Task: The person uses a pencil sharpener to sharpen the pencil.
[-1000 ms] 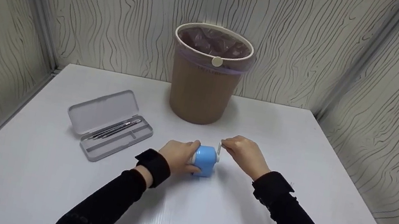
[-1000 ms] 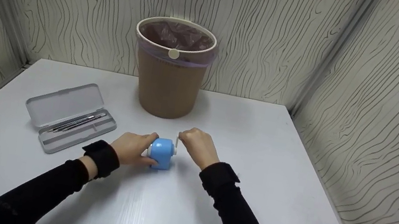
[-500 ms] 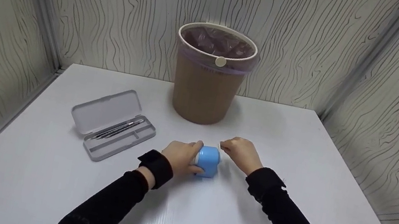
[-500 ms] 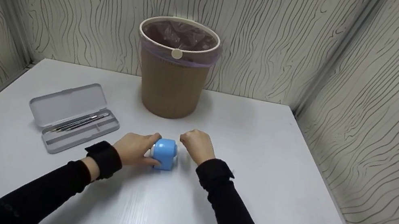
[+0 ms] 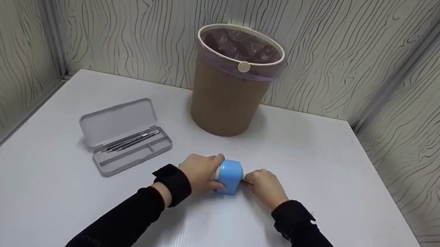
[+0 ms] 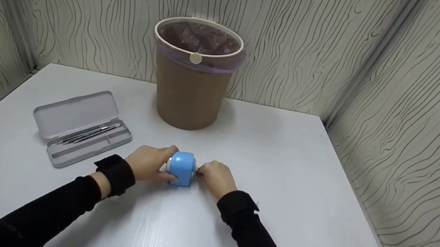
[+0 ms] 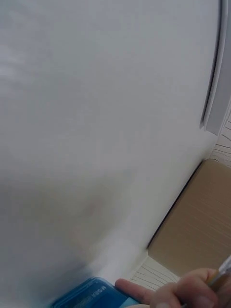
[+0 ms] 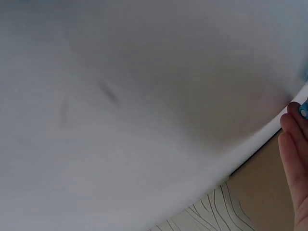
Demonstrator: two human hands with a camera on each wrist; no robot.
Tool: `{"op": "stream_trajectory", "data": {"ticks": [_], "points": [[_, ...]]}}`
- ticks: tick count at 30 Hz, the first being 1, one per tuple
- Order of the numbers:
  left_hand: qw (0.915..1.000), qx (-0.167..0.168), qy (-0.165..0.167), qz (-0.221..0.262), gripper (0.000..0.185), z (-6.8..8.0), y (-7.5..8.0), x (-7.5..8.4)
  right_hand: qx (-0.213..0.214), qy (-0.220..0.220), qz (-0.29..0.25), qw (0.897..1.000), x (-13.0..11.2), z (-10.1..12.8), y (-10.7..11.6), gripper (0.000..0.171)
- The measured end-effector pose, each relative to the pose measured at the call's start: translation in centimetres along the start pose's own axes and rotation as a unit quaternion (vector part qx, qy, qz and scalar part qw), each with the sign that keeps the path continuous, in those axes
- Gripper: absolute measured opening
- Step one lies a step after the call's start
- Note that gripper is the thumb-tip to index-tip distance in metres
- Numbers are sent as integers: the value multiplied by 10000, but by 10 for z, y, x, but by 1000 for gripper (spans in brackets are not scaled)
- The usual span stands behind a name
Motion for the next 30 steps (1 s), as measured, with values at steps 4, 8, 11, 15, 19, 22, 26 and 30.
{"op": "stream_trajectory", "data": {"ticks": [4, 8, 11, 15, 19, 22, 26, 30], "points": [[9999, -48, 10, 104, 72, 0, 0, 0, -52, 144, -73, 9999, -2, 10, 1, 10], [9998, -73, 41, 203, 72, 0, 1, 0, -29, 309, -99, 9995, -3, 17, 2, 12], [9997, -35, 54, 229, 69, 0, 2, 0, 119, 456, -75, 9989, -4, 20, 2, 11], [9998, 19, 24, 214, 67, 0, 1, 0, 306, 560, -58, 9979, -5, 26, 3, 9], [9997, 92, 8, 207, 68, 0, 0, 0, 397, 596, -59, 9974, -6, 32, 6, 10], [9998, 80, 34, 176, 69, 0, 1, 0, 422, 641, -81, 9970, -8, 36, 10, 10], [9999, -4, 73, 133, 71, 0, 1, 0, 415, 688, -106, 9967, -10, 39, 16, 11], [9997, -74, 120, 203, 70, -1, 2, 1, 353, 631, -125, 9973, -12, 41, 21, 14]]}}
Point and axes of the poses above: each hand's wrist, its own z-axis away from the middle knuckle, its own y-axis out of the back of the hand, x = y × z, the point moved 1 cm from there along -z, towards the middle knuckle, and after that the axes turned 13 degrees about -y, right-handed, at the moved point
